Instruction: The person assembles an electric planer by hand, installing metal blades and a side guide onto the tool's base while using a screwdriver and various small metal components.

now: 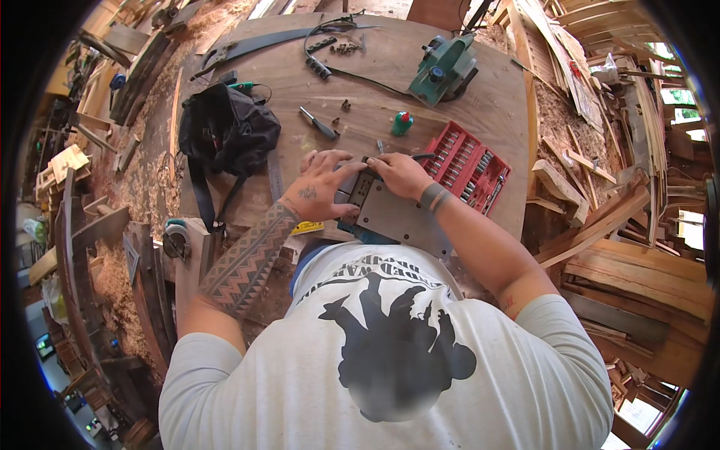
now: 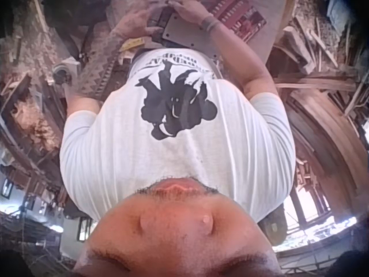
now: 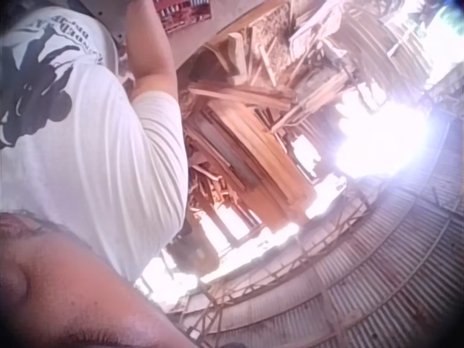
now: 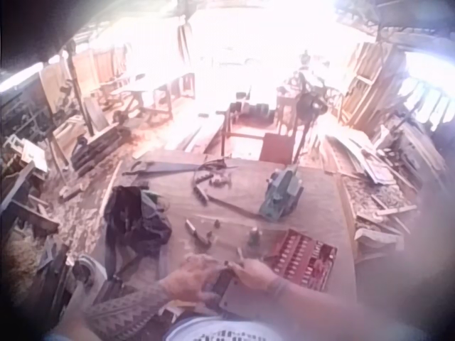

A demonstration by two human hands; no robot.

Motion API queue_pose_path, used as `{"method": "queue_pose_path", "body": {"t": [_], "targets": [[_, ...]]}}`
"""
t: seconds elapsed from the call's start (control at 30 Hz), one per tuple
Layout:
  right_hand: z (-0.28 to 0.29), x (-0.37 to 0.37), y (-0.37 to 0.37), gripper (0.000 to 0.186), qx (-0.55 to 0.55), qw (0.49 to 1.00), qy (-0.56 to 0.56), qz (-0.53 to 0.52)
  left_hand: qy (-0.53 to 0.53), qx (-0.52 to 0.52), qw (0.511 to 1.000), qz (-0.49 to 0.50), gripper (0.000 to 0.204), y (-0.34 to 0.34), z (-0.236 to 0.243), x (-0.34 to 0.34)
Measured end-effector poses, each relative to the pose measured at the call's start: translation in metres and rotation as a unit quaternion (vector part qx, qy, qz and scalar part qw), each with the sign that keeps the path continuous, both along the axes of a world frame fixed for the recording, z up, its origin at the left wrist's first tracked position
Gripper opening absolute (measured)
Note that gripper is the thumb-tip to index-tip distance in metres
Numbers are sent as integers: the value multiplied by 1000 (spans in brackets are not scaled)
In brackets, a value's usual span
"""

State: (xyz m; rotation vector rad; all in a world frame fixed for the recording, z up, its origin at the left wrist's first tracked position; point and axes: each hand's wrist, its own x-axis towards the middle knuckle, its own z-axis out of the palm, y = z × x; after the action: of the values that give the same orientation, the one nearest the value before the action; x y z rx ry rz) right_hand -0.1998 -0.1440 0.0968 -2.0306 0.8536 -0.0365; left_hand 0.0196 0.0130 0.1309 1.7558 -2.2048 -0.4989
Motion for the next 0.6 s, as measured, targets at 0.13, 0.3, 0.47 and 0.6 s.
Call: {"method": "queue_pose_path", "body": {"t": [0.13, 0.3, 0.47, 0.6], "targets": [[2, -1, 0, 53, 0, 1000, -2, 2, 3, 15, 1000, 18, 102, 2, -5, -2], [-3, -1, -2, 52, 10, 1000, -1, 3, 25, 5, 1000, 16, 92, 3, -10, -4], [2, -1, 1, 52, -18, 1000, -7, 16, -1, -19, 1000, -17, 73, 6, -9, -1], [6, 0, 2, 51, -25, 999, -3, 23, -3, -25, 999, -24, 61, 7, -7, -1]]}}
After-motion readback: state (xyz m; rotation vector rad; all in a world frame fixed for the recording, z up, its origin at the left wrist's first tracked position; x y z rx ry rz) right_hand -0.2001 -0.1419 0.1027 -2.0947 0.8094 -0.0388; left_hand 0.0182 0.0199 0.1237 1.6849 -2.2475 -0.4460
